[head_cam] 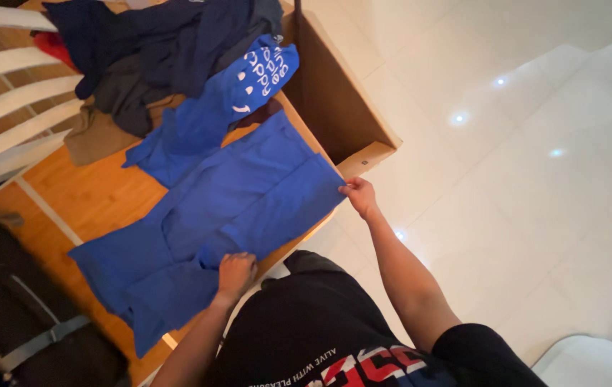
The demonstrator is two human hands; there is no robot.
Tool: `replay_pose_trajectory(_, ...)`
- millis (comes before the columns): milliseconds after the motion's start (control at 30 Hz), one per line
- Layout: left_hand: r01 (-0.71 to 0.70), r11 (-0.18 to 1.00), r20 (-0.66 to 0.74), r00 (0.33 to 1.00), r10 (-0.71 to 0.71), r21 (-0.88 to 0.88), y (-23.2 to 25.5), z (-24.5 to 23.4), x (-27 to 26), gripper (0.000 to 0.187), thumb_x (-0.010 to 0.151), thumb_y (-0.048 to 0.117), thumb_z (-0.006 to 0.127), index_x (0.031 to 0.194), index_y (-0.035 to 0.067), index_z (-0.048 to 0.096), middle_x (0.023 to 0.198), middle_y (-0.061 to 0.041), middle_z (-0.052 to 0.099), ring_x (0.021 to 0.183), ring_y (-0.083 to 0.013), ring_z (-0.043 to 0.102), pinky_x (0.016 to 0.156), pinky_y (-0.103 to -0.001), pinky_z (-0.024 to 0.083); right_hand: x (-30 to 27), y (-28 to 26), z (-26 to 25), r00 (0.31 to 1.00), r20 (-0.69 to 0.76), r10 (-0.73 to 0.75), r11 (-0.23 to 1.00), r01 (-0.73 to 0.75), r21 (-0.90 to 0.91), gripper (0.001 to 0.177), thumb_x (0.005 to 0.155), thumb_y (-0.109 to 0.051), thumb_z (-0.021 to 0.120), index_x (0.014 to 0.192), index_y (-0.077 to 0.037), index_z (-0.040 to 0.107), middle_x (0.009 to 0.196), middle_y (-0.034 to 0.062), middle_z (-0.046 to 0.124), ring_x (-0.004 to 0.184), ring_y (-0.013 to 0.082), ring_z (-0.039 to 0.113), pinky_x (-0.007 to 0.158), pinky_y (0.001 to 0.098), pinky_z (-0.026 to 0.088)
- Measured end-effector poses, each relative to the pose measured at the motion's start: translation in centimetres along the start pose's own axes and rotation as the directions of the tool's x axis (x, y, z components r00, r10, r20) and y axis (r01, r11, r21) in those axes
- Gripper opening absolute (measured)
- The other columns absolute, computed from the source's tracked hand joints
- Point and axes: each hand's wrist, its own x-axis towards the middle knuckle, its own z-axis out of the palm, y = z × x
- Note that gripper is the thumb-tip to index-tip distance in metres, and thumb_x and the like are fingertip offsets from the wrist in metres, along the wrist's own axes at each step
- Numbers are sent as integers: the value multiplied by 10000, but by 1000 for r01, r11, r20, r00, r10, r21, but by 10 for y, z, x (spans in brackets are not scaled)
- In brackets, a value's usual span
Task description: The person folds a blue t-shirt on a table and places it into an open suitcase.
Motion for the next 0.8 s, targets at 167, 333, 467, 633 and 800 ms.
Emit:
replay_pose_trajectory(167, -30, 1000, -51, 998, 30, -3, 2, -6, 2, 49, 733, 142, 669, 758, 106, 647, 782, -73, 665, 844, -279, 672, 774, -449, 451, 3, -3, -6, 1000, 4, -12, 1000, 12, 20, 180, 839, -138, 715, 918, 19, 754, 832, 96, 748, 771, 174, 672, 732, 310, 537)
replay_pose_trajectory(333, -109, 993, -98, 990, 104, -50, 2, -2, -6, 93, 725, 135, 659, 812, 102, 654, 819, -87, 668, 858, -300, 666, 794, -456, 451, 1, 6, -8, 1000, 9, -10, 993, 11, -120, 202, 856, -211, 689, 852, -25, 767, 799, 115, 737, 762, 193, 660, 728, 340, 529)
replay_pose_trajectory(467, -25, 998, 24, 999, 27, -57, 3, 0, -7, 86, 743, 156, 669, 804, 96, 664, 821, -104, 674, 879, -317, 668, 811, -464, 459, -1, 5, -1, 993, -122, 7, 879, -64, -473, 201, 856, -257, 718, 876, -60, 753, 809, 152, 733, 785, 288, 701, 761, 404, 541)
replay_pose_trajectory(633, 176, 957, -97, 974, -203, -231, 15, -17, -13, 77, 811, 173, 705, 844, 104, 711, 859, -93, 713, 854, -322, 685, 770, -469, 497, -20, -15, 23, 855, -157, -495, 730, 311, -608, 174, 795, -165, 762, 887, -32, 699, 892, 173, 689, 848, 348, 667, 756, 440, 528)
replay_pose_trajectory(800, 348, 806, -142, 876, -462, -479, 13, -35, -30, 112, 855, 192, 730, 876, 83, 714, 868, -84, 726, 787, -284, 704, 719, -417, 548, -40, -41, 58, 888, -60, -455, 784, 368, -499, 124, 826, -149, 719, 900, -53, 694, 861, 114, 707, 823, 280, 688, 781, 396, 550)
